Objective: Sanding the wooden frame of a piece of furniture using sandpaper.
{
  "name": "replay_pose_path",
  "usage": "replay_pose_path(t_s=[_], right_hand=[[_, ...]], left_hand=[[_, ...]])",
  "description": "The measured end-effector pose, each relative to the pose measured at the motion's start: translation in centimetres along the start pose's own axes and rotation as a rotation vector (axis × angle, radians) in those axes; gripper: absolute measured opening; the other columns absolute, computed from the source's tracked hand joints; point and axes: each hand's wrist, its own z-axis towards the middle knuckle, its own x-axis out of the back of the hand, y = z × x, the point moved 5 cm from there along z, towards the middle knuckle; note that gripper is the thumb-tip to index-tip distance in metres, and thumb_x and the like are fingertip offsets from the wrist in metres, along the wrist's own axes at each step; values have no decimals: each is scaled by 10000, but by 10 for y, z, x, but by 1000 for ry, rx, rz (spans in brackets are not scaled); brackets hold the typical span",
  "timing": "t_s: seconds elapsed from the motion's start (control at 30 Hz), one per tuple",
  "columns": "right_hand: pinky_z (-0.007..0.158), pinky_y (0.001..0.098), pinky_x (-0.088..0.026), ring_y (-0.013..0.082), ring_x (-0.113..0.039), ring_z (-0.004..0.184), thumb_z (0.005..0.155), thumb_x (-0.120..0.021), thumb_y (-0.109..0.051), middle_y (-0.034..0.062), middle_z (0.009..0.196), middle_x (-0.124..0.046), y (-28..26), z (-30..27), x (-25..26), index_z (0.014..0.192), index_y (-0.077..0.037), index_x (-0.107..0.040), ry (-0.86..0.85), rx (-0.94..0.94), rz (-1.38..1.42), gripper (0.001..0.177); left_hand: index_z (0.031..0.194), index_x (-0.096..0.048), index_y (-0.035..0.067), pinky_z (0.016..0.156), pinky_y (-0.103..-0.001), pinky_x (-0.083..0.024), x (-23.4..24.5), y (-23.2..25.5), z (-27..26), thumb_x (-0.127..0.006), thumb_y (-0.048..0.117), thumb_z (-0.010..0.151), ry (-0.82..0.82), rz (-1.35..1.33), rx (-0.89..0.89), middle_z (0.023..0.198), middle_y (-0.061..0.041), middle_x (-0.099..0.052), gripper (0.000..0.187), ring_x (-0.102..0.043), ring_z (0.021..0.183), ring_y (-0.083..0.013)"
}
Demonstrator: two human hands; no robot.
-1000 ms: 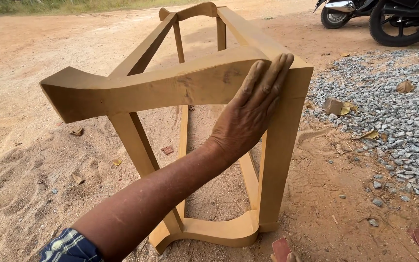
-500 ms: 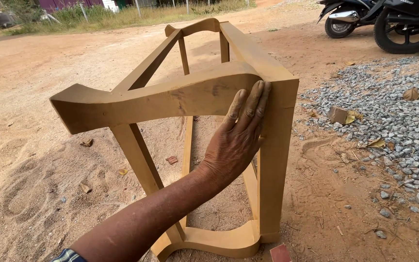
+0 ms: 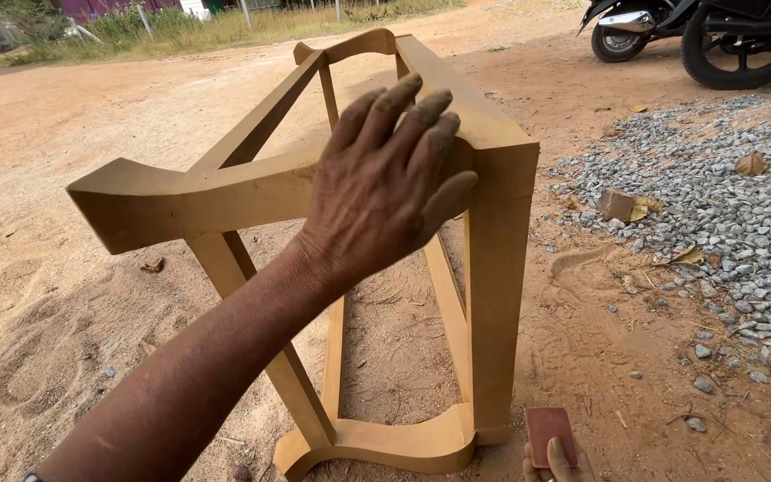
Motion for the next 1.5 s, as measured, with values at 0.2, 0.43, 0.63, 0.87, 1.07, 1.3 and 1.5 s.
replay_pose_path(t_s=[0.2, 0.43, 0.63, 0.87, 1.07, 1.3, 1.5], right_hand=[[870, 353, -595, 209, -676, 1023, 959, -658, -41, 156, 1184, -671, -225, -132, -268, 1418, 23, -533, -198, 259, 36, 480], [938, 330, -585, 183, -677, 1149, 947, -634, 49, 141, 1258, -675, -277, -156, -321, 1433, 13, -494, -286, 499, 56, 507], [856, 306, -591, 169, -683, 1099, 962, -673, 36, 126, 1245, -669, -272, -152, -319, 1467, -4, -472, -268, 529, 85, 545], [809, 284, -625, 136, -698, 967, 993, -696, -21, 95, 1177, -693, -244, -136, -317, 1405, -30, -564, -339, 277, 287, 433], [866, 298, -629, 151, -723, 991, 964, -687, -58, 82, 1106, -727, -242, -141, -333, 1252, -37, -627, -304, 159, 351, 295], [953, 305, -637, 149, -722, 1070, 1044, -695, 1, 107, 1180, -724, -297, -151, -395, 1234, -22, -587, -222, 867, -45, 220], [798, 280, -653, 146, -740, 966, 1066, -724, -50, 84, 1092, -734, -310, -165, -464, 1168, -3, -711, 159, 1356, -677, 113]], left_hand=[[1176, -690, 47, 787, -507, -561, -63, -110, 33, -525, 688, 1031, -306, -217, 411, 870, -162, -742, 678, -698, 806, -294], [1004, -797, 60, 795, -522, -608, -100, -110, 4, -444, 783, 919, -654, -654, 738, 858, -182, -776, 809, -779, 763, -283], [1047, -802, 60, 817, -517, -615, -111, -115, 3, -454, 797, 910, -614, -607, 685, 932, -191, -772, 826, -777, 806, -295], [1117, -732, 28, 741, -523, -632, -114, -117, 2, -493, 798, 895, -587, -588, 720, 941, -227, -757, 836, -774, 790, -319], [984, -786, 42, 733, -523, -632, -113, -117, 5, -491, 786, 909, -587, -592, 685, 892, -202, -764, 803, -777, 767, -315], [954, -791, 35, 703, -495, -633, -112, -115, 5, -483, 778, 923, -600, -590, 671, 823, -192, -761, 804, -768, 711, -285], [965, -781, 49, 659, -491, -638, -129, -121, -1, -455, 768, 935, -620, -581, 684, 789, -185, -745, 790, -764, 676, -271]])
